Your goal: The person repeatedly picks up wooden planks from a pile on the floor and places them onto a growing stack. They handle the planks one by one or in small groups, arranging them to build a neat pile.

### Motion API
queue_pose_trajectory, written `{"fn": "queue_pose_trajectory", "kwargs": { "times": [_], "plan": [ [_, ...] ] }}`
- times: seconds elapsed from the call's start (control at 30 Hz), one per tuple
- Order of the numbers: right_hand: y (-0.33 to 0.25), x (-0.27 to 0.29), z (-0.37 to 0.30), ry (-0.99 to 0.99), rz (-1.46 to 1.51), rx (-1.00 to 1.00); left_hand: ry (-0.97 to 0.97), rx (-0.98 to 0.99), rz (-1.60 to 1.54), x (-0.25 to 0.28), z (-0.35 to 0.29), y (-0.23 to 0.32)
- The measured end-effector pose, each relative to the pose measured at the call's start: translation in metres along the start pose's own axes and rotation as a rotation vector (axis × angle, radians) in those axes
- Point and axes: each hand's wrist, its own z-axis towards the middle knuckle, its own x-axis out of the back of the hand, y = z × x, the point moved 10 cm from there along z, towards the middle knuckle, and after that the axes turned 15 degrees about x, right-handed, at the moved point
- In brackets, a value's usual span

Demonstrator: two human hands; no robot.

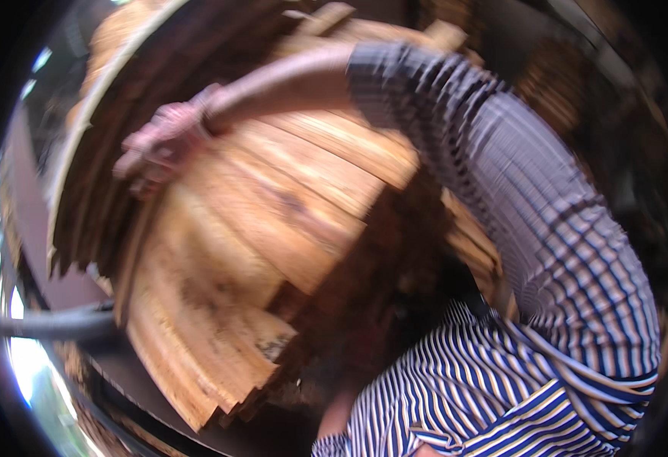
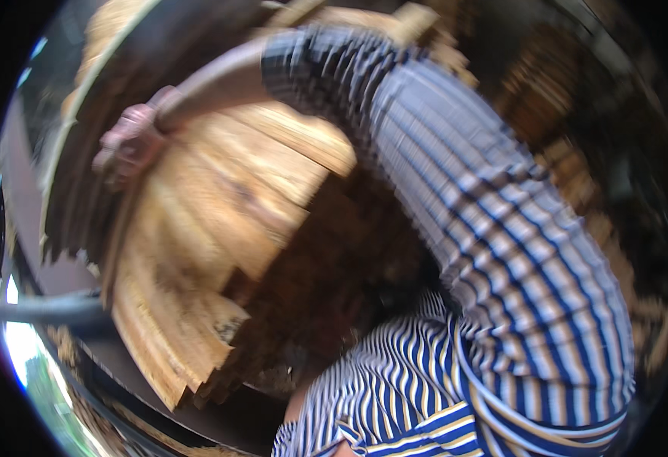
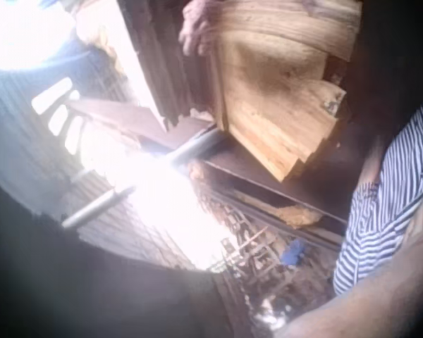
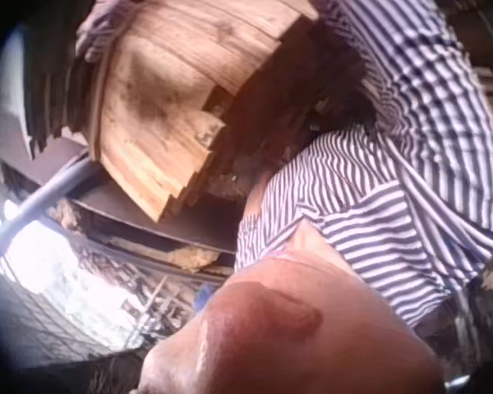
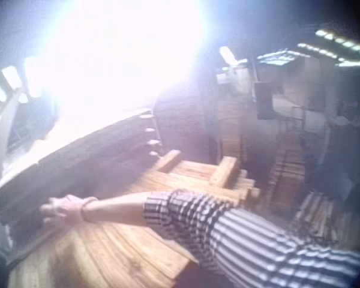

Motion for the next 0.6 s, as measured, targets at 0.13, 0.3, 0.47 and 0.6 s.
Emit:
{"fn": "queue_pose_trajectory", "kwargs": {
  "times": [0.13, 0.3, 0.47, 0.6],
  "plan": [
    [0.015, 0.103, -0.137, 0.253, -0.251, -0.128, -0.284, 0.009, 0.051, -0.059, 0.028, -0.004],
    [0.013, 0.154, -0.384, 0.831, -0.057, -0.635, -0.512, 0.026, 0.106, -0.112, 0.058, 0.005],
    [-0.035, 0.052, -0.669, 1.085, -0.170, -1.201, -0.602, 0.195, 0.026, -0.182, 0.097, -0.041],
    [-0.147, -0.218, -0.848, 1.017, 0.129, -1.935, -0.666, 0.485, -0.093, -0.259, 0.155, -0.123]
  ]
}}
